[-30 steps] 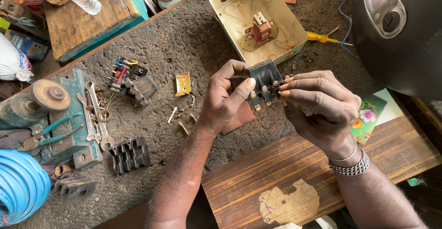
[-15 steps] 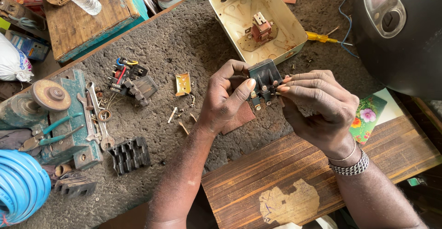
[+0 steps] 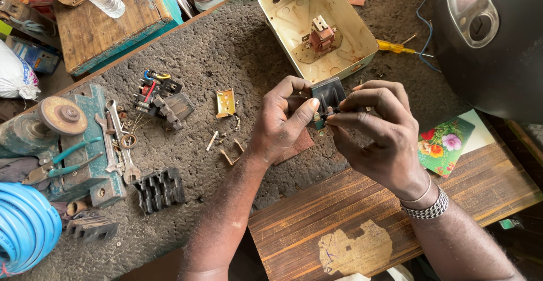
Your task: The person assembles a small electrical component by hand, fitting a metal bracket onto a black plastic housing with copper terminals. They then use a yellow screwdriver to tighten screws on the terminals. The person handles several small parts and tools on a cluttered workbench.
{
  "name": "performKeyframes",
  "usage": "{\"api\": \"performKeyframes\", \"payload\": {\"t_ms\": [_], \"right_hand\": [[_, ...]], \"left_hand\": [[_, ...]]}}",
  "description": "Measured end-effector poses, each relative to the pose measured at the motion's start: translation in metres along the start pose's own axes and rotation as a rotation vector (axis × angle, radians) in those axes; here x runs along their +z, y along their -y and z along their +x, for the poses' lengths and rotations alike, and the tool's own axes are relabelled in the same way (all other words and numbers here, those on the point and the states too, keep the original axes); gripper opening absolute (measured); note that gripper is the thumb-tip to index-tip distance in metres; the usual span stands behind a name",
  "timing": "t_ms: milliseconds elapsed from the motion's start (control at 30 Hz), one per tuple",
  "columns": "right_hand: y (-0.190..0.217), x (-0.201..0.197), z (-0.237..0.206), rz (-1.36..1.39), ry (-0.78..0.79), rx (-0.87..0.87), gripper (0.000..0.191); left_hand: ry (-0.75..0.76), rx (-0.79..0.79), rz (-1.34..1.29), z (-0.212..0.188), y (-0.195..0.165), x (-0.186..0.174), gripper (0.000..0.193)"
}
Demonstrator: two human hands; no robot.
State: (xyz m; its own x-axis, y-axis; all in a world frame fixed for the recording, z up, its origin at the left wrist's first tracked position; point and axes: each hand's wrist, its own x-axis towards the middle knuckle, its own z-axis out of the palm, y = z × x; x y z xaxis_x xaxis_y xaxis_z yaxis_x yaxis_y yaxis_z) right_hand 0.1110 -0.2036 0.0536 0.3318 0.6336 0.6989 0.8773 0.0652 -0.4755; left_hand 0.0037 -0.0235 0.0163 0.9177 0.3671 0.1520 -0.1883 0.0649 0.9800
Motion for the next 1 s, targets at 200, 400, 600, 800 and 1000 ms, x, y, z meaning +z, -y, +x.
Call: {"api": "performKeyframes", "payload": {"t_ms": [200, 400, 600, 800, 1000], "right_hand": [[-0.003, -0.001, 0.000, 0.003, 0.045, 0.086, 0.029], [-0.008, -0.006, -0.003, 0.193, 0.042, 0.150, 0.025], [-0.009, -0.005, -0.002, 0.255, 0.061, 0.159, 0.023], [-0.009, -0.005, 0.001, 0.235, 0.073, 0.115, 0.022], [-0.007, -0.006, 0.001, 0.228, 0.081, 0.118, 0.022]], "left_hand": [[-0.013, -0.049, 0.153, 0.002, -0.002, 0.002, 0.020], [-0.020, -0.084, 0.156, 0.004, -0.004, 0.004, 0.024], [-0.025, -0.112, 0.123, 0.006, -0.005, 0.004, 0.025], [-0.029, -0.180, 0.198, 0.005, -0.010, 0.006, 0.026], [-0.036, -0.183, 0.175, 0.006, -0.012, 0.007, 0.027]]}}
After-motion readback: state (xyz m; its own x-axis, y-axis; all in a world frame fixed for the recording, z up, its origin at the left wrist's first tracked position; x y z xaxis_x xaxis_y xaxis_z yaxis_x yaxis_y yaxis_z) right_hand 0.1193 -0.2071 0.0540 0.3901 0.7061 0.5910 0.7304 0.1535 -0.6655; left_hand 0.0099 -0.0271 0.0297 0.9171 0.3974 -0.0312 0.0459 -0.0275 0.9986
